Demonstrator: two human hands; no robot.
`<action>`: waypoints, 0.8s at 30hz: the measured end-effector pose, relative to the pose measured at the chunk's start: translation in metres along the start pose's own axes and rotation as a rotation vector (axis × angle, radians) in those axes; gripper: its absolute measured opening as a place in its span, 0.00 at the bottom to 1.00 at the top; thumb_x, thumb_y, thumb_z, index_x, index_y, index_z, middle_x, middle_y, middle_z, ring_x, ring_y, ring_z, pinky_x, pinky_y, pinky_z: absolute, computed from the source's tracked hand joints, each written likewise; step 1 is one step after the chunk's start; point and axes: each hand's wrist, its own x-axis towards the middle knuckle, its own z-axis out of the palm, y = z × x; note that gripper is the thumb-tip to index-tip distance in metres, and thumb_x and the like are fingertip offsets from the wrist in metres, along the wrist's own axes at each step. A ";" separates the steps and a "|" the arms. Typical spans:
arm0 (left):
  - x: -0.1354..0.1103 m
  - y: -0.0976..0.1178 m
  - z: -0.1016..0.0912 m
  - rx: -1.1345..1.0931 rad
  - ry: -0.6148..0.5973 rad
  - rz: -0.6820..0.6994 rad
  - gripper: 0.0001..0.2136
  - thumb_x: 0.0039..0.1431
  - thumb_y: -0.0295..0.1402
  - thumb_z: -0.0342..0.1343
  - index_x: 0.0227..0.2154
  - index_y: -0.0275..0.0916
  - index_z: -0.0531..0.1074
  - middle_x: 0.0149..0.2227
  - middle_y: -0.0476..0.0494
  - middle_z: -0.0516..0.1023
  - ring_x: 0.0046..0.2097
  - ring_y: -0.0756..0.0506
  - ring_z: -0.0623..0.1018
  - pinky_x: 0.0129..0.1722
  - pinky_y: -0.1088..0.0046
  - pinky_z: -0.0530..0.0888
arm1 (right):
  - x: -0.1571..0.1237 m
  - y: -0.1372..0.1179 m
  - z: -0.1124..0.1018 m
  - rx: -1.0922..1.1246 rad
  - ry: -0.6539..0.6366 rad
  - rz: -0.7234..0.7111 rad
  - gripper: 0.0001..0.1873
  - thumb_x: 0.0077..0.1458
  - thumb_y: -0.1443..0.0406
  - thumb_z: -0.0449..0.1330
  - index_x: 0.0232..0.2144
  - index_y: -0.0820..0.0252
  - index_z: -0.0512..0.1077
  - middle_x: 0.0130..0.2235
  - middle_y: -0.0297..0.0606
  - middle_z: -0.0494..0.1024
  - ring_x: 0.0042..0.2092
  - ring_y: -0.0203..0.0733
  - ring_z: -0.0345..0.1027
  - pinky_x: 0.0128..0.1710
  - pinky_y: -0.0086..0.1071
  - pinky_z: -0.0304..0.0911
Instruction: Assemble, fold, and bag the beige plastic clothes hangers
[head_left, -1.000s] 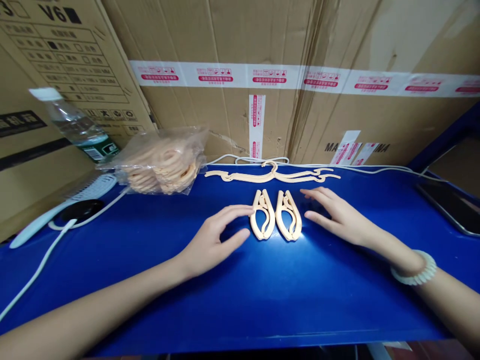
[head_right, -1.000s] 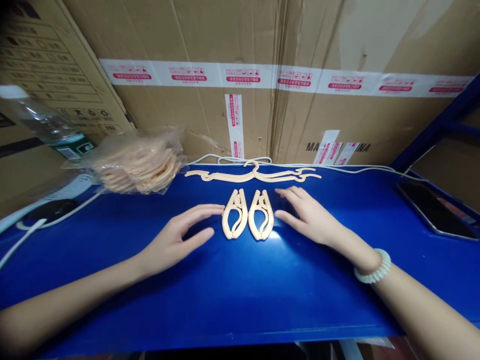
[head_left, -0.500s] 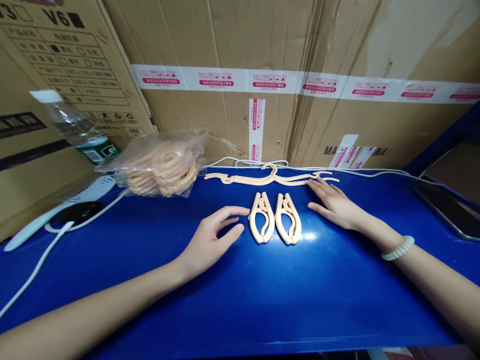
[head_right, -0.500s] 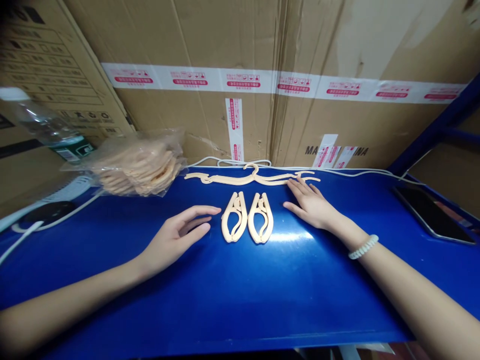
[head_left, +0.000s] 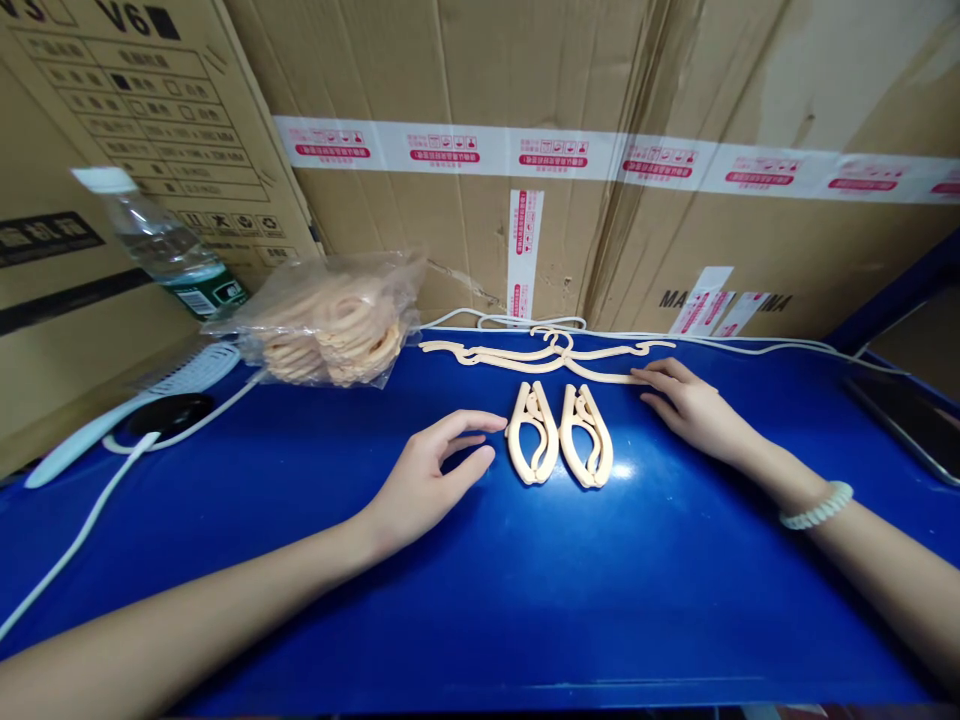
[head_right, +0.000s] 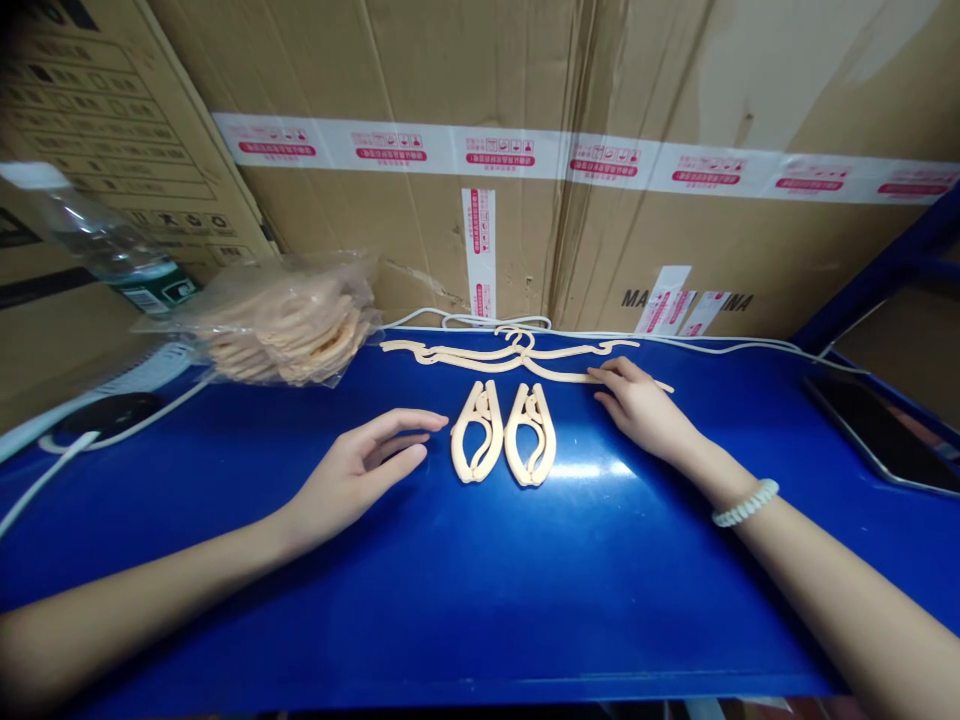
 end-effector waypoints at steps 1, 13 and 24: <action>0.000 0.000 0.000 0.000 0.002 0.000 0.12 0.62 0.36 0.55 0.47 0.41 0.75 0.52 0.43 0.78 0.56 0.41 0.76 0.62 0.56 0.72 | 0.000 0.000 0.001 0.011 0.014 0.003 0.22 0.66 0.57 0.48 0.54 0.60 0.73 0.50 0.52 0.72 0.51 0.56 0.71 0.52 0.52 0.70; 0.000 0.002 -0.001 0.004 0.043 -0.019 0.12 0.62 0.38 0.56 0.45 0.40 0.75 0.49 0.42 0.79 0.53 0.42 0.78 0.57 0.61 0.76 | 0.000 -0.008 -0.011 0.141 0.047 0.134 0.15 0.61 0.54 0.54 0.36 0.58 0.74 0.35 0.43 0.78 0.34 0.47 0.72 0.34 0.40 0.67; 0.010 -0.001 -0.005 -0.188 0.187 -0.084 0.18 0.59 0.37 0.60 0.50 0.38 0.70 0.54 0.37 0.76 0.55 0.39 0.77 0.60 0.55 0.71 | -0.016 -0.021 -0.071 0.405 0.208 0.298 0.20 0.52 0.48 0.65 0.38 0.55 0.73 0.33 0.40 0.80 0.33 0.48 0.76 0.37 0.40 0.72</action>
